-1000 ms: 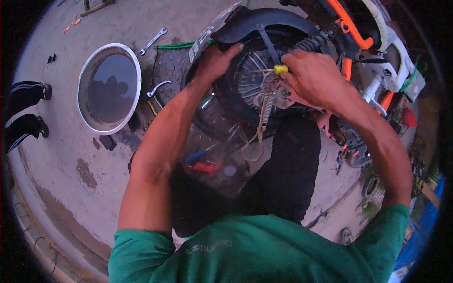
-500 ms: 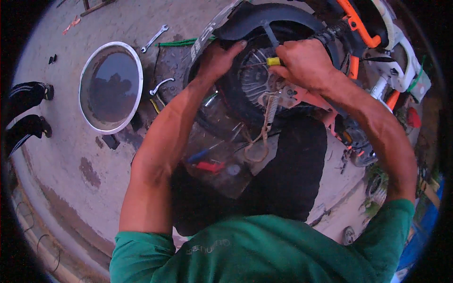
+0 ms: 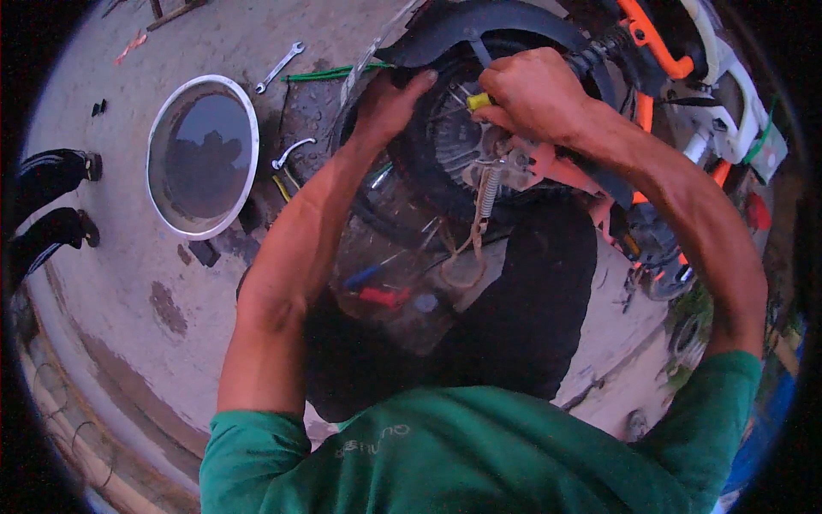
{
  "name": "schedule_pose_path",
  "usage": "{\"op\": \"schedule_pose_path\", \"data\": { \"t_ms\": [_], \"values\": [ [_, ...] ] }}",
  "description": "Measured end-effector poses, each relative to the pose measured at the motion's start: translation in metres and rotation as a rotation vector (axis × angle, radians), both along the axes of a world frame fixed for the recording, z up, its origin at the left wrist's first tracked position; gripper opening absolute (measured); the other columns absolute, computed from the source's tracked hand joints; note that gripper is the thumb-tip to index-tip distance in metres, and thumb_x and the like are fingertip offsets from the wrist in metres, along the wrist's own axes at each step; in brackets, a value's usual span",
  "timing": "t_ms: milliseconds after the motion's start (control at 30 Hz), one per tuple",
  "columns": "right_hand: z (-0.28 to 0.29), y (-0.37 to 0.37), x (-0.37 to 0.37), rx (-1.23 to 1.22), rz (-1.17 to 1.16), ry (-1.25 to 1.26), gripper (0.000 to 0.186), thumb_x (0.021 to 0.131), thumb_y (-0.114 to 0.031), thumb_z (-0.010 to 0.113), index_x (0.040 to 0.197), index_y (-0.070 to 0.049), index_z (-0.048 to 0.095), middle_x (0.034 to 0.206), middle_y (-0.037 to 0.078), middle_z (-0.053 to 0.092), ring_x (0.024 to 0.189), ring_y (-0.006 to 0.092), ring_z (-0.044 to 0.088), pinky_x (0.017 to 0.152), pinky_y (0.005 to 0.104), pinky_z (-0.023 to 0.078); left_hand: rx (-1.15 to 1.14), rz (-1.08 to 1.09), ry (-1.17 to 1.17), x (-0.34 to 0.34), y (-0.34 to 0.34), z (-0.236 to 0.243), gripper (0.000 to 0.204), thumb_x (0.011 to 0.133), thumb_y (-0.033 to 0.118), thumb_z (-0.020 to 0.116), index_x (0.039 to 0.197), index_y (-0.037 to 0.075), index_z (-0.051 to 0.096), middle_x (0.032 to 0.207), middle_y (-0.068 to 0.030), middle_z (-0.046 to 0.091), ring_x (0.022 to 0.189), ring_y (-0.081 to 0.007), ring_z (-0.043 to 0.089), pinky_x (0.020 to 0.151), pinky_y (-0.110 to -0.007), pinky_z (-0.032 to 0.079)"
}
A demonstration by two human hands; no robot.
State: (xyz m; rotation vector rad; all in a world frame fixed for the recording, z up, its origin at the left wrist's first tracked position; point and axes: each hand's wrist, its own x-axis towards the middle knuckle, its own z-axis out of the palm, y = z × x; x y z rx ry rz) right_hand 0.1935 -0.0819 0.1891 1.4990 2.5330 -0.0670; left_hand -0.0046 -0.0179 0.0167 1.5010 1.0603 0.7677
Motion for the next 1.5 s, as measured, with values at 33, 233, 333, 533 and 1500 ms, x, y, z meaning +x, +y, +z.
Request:
{"op": "schedule_pose_path", "data": {
  "t_ms": [33,233,333,533,1500],
  "values": [
    [0.0,0.0,0.003,0.011,0.012,0.018,0.034,0.079,-0.04,0.077,0.081,-0.006,0.074,0.083,0.015,0.073,0.079,0.0349,0.072,0.07,0.0451,0.057,-0.01,0.013,0.005,0.0,0.001,-0.001,0.06,0.085,0.047,0.073,0.124,0.001,0.064,0.12,-0.0188,0.069,0.114,-0.0338,0.065,0.096,-0.039,0.048],
    [-0.006,-0.003,-0.007,-0.011,0.078,-0.065,0.029,0.08,-0.034,0.075,0.086,-0.006,0.068,0.084,0.01,0.068,0.082,0.031,0.069,0.073,0.0433,0.054,0.057,0.015,-0.068,0.0,0.002,-0.01,0.064,0.085,0.051,0.072,0.123,0.001,0.065,0.12,-0.0192,0.069,0.114,-0.0338,0.065,0.096,-0.04,0.049],
    [-0.015,-0.009,-0.023,-0.007,0.117,-0.216,0.022,0.081,-0.028,0.07,0.089,-0.007,0.067,0.087,0.009,0.068,0.082,0.028,0.069,0.074,0.0407,0.05,0.017,-0.012,0.002,-0.001,0.002,-0.003,0.062,0.085,0.052,0.071,0.12,0.001,0.067,0.117,-0.0192,0.071,0.111,-0.0335,0.067,0.095,-0.04,0.049],
    [-0.024,-0.01,-0.038,0.075,0.067,-0.269,0.015,0.079,-0.021,0.065,0.086,-0.009,0.067,0.088,0.01,0.067,0.082,0.024,0.066,0.075,0.0369,0.047,0.013,-0.007,0.074,0.0,-0.002,0.012,0.06,0.086,0.052,0.071,0.117,0.002,0.068,0.113,-0.0187,0.072,0.108,-0.0339,0.068,0.092,-0.04,0.051],
    [-0.046,-0.016,-0.062,-0.289,-0.264,-0.014,0.044,0.094,-0.038,0.054,0.078,-0.001,0.072,0.079,0.025,0.069,0.08,0.0442,0.068,0.076,0.0531,0.054,0.099,-0.001,0.123,-0.001,-0.006,-0.022,0.067,0.086,0.057,0.067,0.125,0.002,0.065,0.125,-0.02,0.067,0.114,-0.0361,0.064,0.099,-0.043,0.048]
  ]
}}
